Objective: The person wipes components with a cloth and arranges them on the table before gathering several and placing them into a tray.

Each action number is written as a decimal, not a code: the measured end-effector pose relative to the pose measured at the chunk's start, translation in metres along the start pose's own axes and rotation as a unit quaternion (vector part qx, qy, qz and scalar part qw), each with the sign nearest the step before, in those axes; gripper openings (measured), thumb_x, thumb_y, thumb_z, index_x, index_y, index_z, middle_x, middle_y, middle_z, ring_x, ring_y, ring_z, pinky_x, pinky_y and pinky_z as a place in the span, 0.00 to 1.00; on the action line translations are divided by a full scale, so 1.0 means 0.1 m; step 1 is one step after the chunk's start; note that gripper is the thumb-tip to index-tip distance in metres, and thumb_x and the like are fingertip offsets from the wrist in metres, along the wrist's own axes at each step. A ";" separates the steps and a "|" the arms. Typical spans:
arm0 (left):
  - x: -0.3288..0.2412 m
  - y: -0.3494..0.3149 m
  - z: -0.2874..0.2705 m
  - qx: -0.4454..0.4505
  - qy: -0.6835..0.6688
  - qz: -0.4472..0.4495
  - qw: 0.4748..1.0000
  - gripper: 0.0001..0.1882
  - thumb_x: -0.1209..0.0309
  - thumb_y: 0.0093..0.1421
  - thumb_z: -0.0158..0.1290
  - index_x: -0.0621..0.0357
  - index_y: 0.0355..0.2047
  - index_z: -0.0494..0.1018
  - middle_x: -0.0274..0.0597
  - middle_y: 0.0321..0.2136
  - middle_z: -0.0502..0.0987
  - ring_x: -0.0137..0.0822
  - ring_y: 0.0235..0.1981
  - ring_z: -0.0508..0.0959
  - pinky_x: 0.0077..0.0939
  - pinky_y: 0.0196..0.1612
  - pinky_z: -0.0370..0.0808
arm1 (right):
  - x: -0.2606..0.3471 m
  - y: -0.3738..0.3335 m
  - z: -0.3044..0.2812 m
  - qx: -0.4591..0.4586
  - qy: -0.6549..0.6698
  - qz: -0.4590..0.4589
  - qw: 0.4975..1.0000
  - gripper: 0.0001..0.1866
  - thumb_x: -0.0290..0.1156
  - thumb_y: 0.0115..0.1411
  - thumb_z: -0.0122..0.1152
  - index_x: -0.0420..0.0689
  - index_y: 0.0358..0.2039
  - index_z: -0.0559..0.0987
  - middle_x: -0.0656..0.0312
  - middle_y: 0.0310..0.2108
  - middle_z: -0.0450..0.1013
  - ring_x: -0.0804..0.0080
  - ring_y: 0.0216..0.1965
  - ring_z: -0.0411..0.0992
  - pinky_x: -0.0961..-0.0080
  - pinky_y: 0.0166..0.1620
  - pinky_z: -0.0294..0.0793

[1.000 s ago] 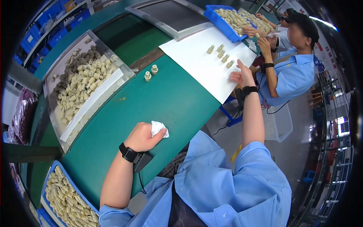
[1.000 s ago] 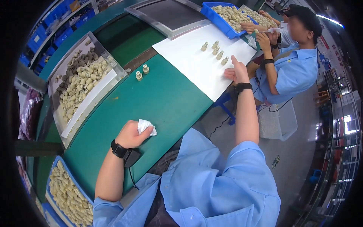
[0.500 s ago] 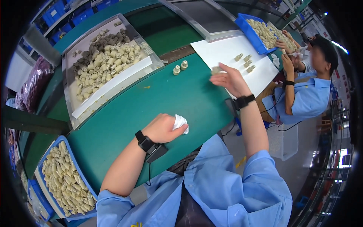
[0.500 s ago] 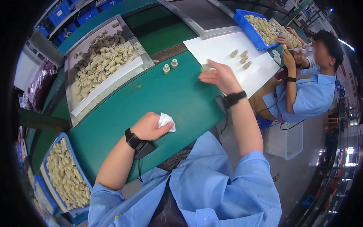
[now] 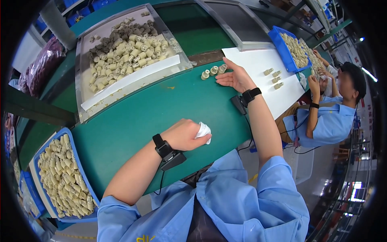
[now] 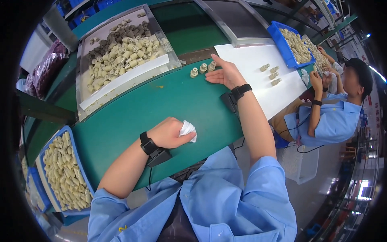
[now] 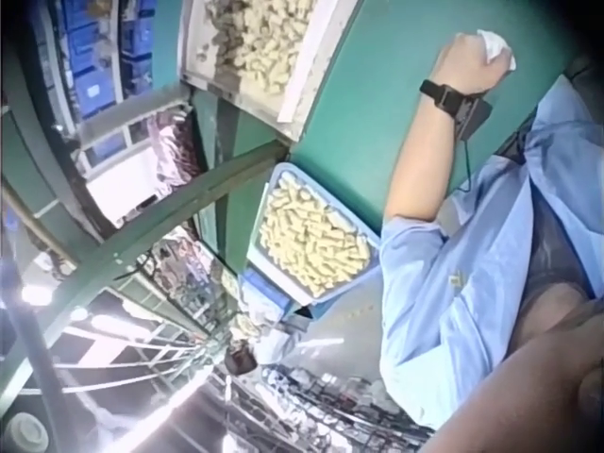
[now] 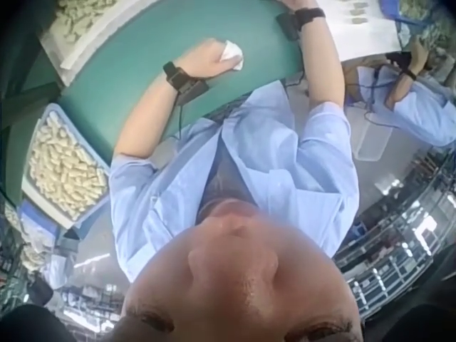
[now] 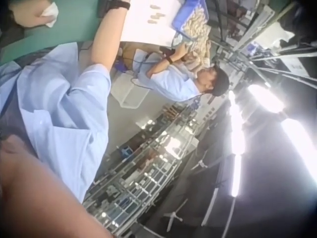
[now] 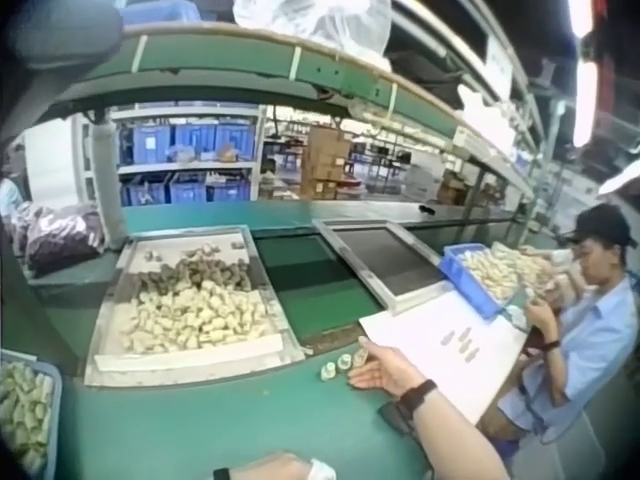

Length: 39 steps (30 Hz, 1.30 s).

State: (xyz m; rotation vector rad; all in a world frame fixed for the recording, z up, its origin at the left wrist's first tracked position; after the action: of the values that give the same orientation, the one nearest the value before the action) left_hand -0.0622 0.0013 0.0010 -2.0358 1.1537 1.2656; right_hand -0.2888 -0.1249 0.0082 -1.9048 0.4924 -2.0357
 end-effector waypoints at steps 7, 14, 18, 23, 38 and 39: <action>-0.06 0.03 -0.03 0.002 0.001 -0.005 1.000 0.16 0.58 0.62 0.50 0.56 0.24 0.76 0.50 0.19 0.76 0.54 0.23 0.77 0.44 0.29 0.73 | -0.01 0.07 -0.05 -0.026 -0.021 0.009 0.999 0.32 0.50 0.62 0.61 0.35 0.52 0.67 0.42 0.33 0.78 0.61 0.31 0.81 0.74 0.35 0.84; -0.04 0.02 -0.03 -0.010 0.002 0.013 1.000 0.18 0.58 0.62 0.50 0.58 0.22 0.74 0.52 0.18 0.75 0.55 0.22 0.75 0.46 0.28 0.72 | -0.05 0.14 -0.06 -0.005 -0.033 0.003 0.999 0.31 0.49 0.62 0.62 0.35 0.52 0.68 0.42 0.35 0.78 0.62 0.34 0.81 0.74 0.38 0.84; 0.01 0.05 -0.03 0.004 0.020 -0.005 1.000 0.18 0.59 0.62 0.50 0.58 0.21 0.74 0.52 0.16 0.74 0.55 0.20 0.75 0.45 0.26 0.71 | -0.01 0.13 -0.02 -0.012 -0.067 -0.033 0.997 0.29 0.47 0.62 0.61 0.35 0.51 0.68 0.42 0.36 0.77 0.61 0.35 0.81 0.74 0.39 0.84; 0.03 0.04 0.02 -0.002 0.012 -0.004 1.000 0.19 0.59 0.62 0.50 0.59 0.19 0.73 0.52 0.15 0.73 0.55 0.18 0.74 0.45 0.25 0.70 | -0.03 0.06 -0.04 -0.031 -0.079 -0.012 0.996 0.29 0.46 0.63 0.61 0.34 0.52 0.67 0.41 0.37 0.77 0.60 0.36 0.81 0.74 0.39 0.84; 0.01 0.07 0.01 0.010 0.014 -0.004 1.000 0.17 0.60 0.61 0.52 0.58 0.20 0.73 0.51 0.17 0.74 0.54 0.20 0.75 0.44 0.25 0.70 | -0.07 0.13 -0.13 -0.005 -0.065 -0.079 0.995 0.32 0.45 0.61 0.64 0.28 0.49 0.66 0.42 0.36 0.77 0.61 0.37 0.80 0.75 0.41 0.83; 0.02 0.06 0.02 -0.004 0.009 -0.006 1.000 0.16 0.60 0.61 0.52 0.57 0.21 0.74 0.51 0.17 0.74 0.53 0.20 0.75 0.43 0.25 0.70 | -0.06 0.14 -0.14 -0.012 -0.062 -0.084 0.994 0.32 0.45 0.61 0.64 0.28 0.49 0.66 0.42 0.36 0.77 0.61 0.37 0.80 0.75 0.41 0.83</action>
State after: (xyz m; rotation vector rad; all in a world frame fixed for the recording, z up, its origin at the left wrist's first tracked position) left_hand -0.0675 -0.0009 -0.0017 -2.0606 1.1441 1.2503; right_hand -0.3023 -0.1338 -0.0040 -2.1372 0.3376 -2.0025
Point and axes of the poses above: each hand's wrist, its own y-axis towards the middle knuckle, its own z-axis out of the palm, x = y × z, the point moved 5 cm from there along y, towards the middle knuckle
